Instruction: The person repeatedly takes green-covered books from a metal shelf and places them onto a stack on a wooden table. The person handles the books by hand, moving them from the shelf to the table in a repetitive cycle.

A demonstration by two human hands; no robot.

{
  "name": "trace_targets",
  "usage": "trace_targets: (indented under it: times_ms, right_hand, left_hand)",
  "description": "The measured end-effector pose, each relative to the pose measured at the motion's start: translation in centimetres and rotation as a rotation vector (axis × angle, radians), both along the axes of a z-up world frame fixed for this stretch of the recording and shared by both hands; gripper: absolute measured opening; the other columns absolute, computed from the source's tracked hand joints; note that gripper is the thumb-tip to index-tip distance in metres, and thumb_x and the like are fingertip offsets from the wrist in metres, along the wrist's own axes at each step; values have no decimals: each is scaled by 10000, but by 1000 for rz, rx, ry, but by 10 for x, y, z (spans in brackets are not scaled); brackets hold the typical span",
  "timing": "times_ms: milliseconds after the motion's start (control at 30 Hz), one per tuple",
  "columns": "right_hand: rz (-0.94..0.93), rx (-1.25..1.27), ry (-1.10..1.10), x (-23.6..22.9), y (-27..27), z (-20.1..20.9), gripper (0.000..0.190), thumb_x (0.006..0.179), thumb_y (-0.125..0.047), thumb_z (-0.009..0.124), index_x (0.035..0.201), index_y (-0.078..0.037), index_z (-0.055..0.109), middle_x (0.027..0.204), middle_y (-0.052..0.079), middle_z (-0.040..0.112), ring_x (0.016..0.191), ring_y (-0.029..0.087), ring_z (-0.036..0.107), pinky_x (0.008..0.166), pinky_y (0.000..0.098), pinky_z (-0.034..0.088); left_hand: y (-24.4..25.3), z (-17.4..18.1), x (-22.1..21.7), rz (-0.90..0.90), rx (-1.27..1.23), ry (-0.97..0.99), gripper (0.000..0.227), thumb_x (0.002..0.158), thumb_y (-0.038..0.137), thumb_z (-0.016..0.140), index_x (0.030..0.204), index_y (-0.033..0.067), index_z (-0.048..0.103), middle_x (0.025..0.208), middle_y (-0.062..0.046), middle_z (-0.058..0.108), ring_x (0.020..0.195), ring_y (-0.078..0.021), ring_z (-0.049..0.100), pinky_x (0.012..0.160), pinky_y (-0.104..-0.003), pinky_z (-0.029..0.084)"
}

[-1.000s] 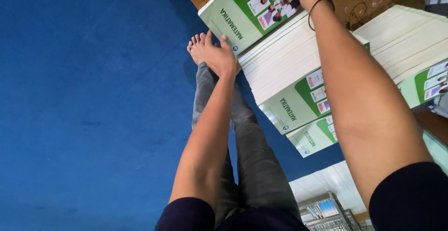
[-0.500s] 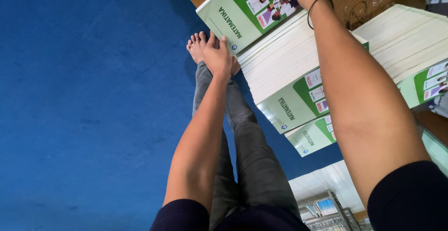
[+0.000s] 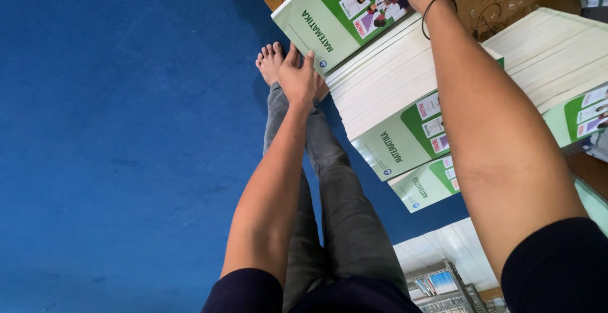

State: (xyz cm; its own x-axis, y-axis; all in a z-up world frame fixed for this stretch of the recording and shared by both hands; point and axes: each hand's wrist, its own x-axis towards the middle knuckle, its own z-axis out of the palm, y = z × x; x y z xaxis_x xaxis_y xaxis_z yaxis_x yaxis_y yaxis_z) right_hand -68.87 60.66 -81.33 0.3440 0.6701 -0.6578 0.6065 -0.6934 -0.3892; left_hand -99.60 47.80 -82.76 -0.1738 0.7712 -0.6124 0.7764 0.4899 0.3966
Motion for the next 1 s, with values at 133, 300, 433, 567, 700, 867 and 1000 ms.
trace_targets:
  times_ms: [133, 300, 433, 567, 700, 867, 1000]
  right_hand:
    - [93, 69, -61, 0, -1, 5, 263, 964, -271, 812, 1048, -41, 717, 945, 100, 755, 844, 253, 723, 771, 405, 559]
    - [76, 59, -70, -2, 2, 6, 283, 941, -266, 817, 1043, -34, 690, 958, 99, 741, 848, 249, 725, 747, 393, 578]
    - [165, 77, -59, 6, 1, -4, 309, 928, -236, 836, 1052, -4, 673, 1023, 122, 735, 920, 278, 706, 807, 417, 554]
    - [263, 216, -40, 18, -2, -5, 311, 959, -173, 819, 1159, 13, 670, 1155, 133, 722, 1022, 296, 683, 843, 440, 528]
    - [265, 200, -108, -9, 7, 69, 325, 966, -171, 829, 1170, 22, 665, 1151, 159, 729, 1051, 317, 692, 888, 448, 537]
    - [-26, 689, 239, -44, -27, 198, 279, 1089, -146, 653, 1334, -14, 639, 1279, 136, 711, 1182, 224, 683, 973, 355, 553]
    - [-160, 785, 20, -64, -114, 299, 190, 1102, -152, 618, 1235, -36, 688, 1135, 102, 757, 1011, 187, 723, 899, 328, 566]
  left_hand:
    - [1, 1, 2, 77, 11, -69, 602, 929, 455, 687, 1476, 238, 556, 1611, -163, 395, 1545, -381, 198, 1237, -525, -14]
    - [-6, 6, 10, 343, 19, -361, 634, 912, 384, 691, 1496, 182, 548, 1543, -168, 549, 1493, -354, 413, 1255, -497, 191]
    - [6, 5, -3, 315, 36, -458, 599, 908, 306, 723, 1428, 68, 546, 1459, -185, 612, 1420, -338, 522, 1190, -441, 353]
    - [43, 76, -23, 313, -40, -199, 564, 869, 293, 770, 1355, 64, 597, 1402, -175, 581, 1260, -333, 572, 1006, -440, 435]
    - [1, 23, -67, 644, -44, -563, 558, 922, 235, 723, 1421, 52, 554, 1410, -145, 615, 1241, -253, 644, 989, -351, 521]
    - [-5, 83, -115, 253, -55, -447, 426, 941, 296, 673, 1292, 55, 704, 1218, -114, 760, 1134, -209, 709, 996, -318, 518]
    - [-30, 120, -166, 46, -135, -350, 460, 949, 345, 654, 1314, 66, 675, 1235, -135, 733, 1133, -233, 700, 984, -341, 518]
